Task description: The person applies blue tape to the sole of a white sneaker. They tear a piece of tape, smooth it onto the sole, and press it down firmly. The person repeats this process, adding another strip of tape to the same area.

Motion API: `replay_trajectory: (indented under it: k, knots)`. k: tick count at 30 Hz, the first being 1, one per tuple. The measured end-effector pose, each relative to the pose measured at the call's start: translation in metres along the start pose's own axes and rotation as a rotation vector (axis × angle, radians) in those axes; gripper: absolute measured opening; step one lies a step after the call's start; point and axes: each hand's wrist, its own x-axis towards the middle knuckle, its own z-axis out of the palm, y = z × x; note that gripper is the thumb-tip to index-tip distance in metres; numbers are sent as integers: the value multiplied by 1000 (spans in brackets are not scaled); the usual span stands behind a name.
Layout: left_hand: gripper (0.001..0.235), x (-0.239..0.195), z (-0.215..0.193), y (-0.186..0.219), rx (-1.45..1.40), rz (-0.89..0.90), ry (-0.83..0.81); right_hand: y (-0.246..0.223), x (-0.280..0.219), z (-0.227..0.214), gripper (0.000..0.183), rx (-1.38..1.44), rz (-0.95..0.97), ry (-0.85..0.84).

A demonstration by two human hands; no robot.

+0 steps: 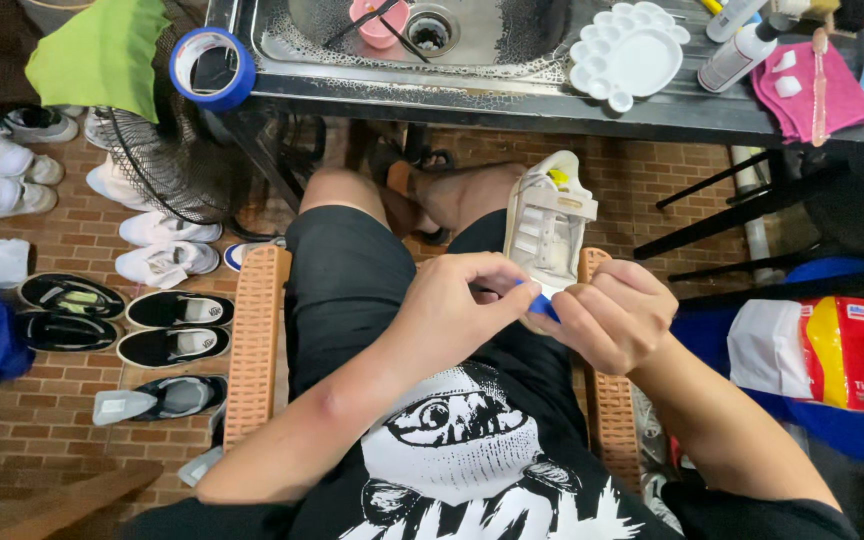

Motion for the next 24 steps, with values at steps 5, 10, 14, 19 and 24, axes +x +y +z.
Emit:
replay_trajectory:
  k: [5,10,14,19,24]
  knots:
    - [10,3,0,-3,83,-9,59,0,10,3,24,5,-92,1]
    - [12,4,0,-11,142,-1,145,1,10,2,22,0,-85,-72]
    - [14,4,-2,-10,143,14,134,4,11,-1,22,2,-74,-123]
    - [15,-2,-5,-3,145,-2,49,12,13,-9,23,12,-148,-202]
    - [15,-2,-19,-4,129,9,65,15,5,-17,21,57,-126,-180]
